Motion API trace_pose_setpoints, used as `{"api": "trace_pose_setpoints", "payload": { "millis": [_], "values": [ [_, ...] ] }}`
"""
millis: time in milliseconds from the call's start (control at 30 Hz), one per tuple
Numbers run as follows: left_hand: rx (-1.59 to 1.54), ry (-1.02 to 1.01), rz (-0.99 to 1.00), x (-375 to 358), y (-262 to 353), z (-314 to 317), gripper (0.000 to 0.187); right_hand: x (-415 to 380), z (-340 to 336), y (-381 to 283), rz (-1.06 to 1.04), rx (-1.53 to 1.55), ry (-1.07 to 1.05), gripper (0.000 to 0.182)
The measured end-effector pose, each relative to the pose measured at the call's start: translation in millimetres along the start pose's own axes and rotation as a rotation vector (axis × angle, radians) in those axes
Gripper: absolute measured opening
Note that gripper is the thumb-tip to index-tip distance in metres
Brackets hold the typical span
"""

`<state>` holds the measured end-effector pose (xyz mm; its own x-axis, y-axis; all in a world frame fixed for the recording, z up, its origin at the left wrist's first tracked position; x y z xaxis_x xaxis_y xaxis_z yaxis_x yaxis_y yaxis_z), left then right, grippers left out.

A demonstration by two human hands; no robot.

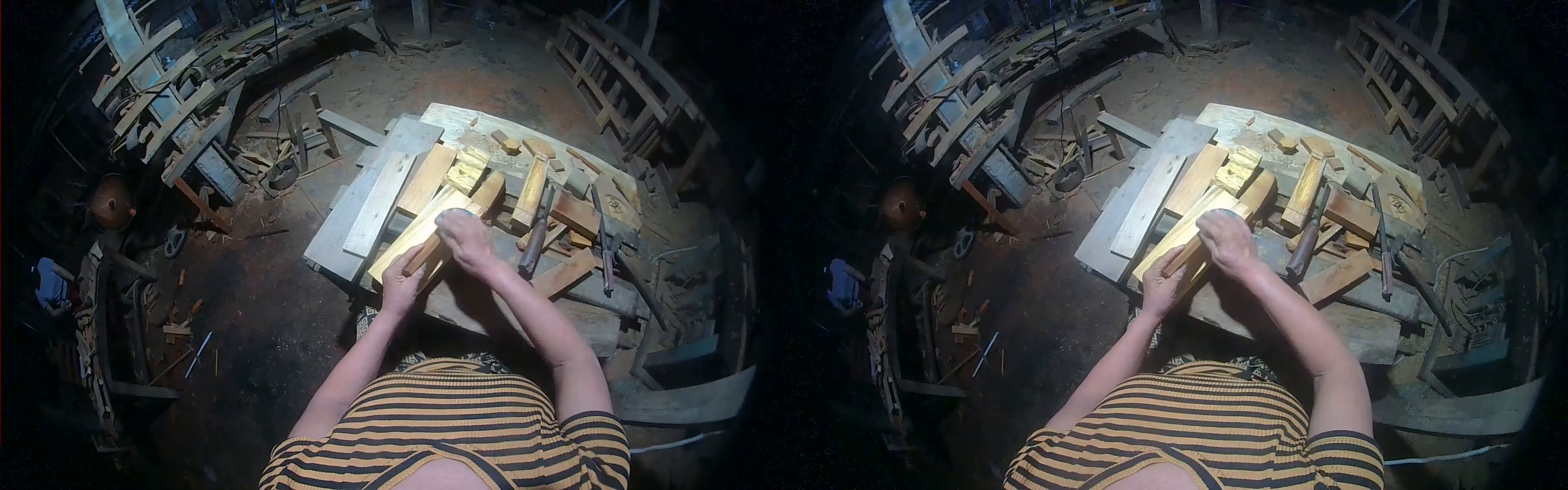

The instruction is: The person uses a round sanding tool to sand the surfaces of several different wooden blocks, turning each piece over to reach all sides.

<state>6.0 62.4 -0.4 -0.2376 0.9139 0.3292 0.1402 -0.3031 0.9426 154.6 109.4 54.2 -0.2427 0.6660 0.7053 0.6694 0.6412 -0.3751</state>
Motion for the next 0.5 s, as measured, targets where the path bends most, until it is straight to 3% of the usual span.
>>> {"api": "trace_pose_setpoints", "payload": {
  "millis": [100,233,367,433,500],
  "values": [
    [0.082,0.020,-0.031,1,3,-8,0.050,-12,2,-6,0.008,-0.083,-0.028,0.030],
    [-0.259,0.042,-0.299,-1,-10,-4,0.055,-23,7,-5,0.045,-0.090,-0.010,0.031],
    [-0.209,-0.016,-0.220,2,-30,-2,0.046,-27,16,-15,0.072,-0.020,0.012,0.031],
    [-0.145,-0.041,-0.269,0,-24,-4,0.045,-28,19,-56,0.001,0.147,-0.144,0.032],
    [-0.315,-0.063,-0.298,-2,-29,1,0.042,-36,27,-66,-0.058,0.237,-0.232,0.039]
  ]
}}
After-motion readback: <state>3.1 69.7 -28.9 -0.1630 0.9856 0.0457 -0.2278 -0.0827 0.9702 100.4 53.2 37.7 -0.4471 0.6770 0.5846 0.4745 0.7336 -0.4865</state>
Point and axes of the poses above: each hand's wrist, its own x-axis towards the middle knuckle, its own z-axis out of the palm, y = z × x, the point moved 8 cm from there along x, towards the middle knuckle, and after that the axes turned 13 degrees about y, right-handed, at the moved point
